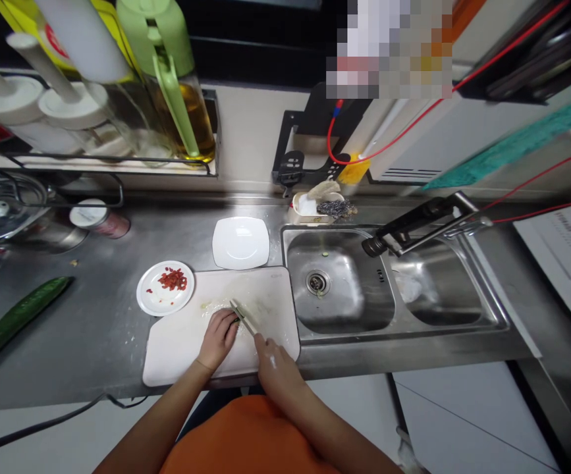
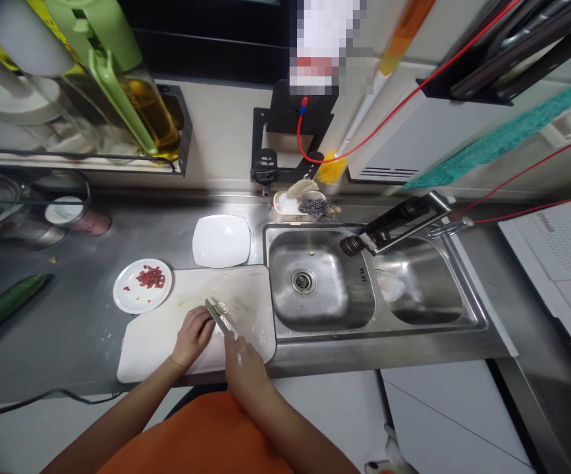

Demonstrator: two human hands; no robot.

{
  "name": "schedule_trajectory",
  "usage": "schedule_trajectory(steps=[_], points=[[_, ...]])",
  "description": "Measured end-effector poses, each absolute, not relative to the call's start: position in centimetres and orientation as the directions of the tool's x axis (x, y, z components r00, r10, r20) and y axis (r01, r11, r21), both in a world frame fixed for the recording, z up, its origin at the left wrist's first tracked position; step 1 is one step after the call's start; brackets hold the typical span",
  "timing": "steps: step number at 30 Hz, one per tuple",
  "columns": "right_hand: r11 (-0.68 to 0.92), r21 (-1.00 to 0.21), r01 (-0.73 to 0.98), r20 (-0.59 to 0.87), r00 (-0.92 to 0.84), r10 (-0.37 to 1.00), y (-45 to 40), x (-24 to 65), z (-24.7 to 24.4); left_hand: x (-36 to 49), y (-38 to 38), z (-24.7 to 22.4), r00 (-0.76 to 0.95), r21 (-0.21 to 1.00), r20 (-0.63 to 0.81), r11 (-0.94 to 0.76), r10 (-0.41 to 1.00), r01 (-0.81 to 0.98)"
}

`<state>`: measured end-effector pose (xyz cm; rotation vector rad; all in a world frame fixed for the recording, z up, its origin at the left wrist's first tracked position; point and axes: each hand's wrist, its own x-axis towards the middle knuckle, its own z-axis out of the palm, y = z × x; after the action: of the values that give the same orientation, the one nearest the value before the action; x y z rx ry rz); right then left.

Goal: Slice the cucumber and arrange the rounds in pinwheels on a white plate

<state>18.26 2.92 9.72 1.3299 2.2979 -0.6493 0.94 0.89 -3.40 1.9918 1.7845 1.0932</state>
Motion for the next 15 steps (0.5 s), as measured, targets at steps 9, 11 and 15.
schedule_trajectory(steps=[9, 11, 15], points=[[0.441, -0.217, 0.871, -0.501, -0.487, 0.715, 3.0, 17.8, 7.7, 0.9, 1.0, -3.0, -0.017, 0.640, 0.344, -0.221, 0.939, 0.736], [0.442, -0.230, 0.867, -0.484, -0.496, 0.721, 3.2, 17.6, 7.4, 0.9, 1.0, -3.0, -0.020, 0.642, 0.342, -0.218, 0.940, 0.735], [0.437, -0.254, 0.863, -0.451, -0.506, 0.735, 3.7, 16.9, 7.2, 1.0, 1.0, -2.9, -0.025, 0.647, 0.338, -0.213, 0.941, 0.732]])
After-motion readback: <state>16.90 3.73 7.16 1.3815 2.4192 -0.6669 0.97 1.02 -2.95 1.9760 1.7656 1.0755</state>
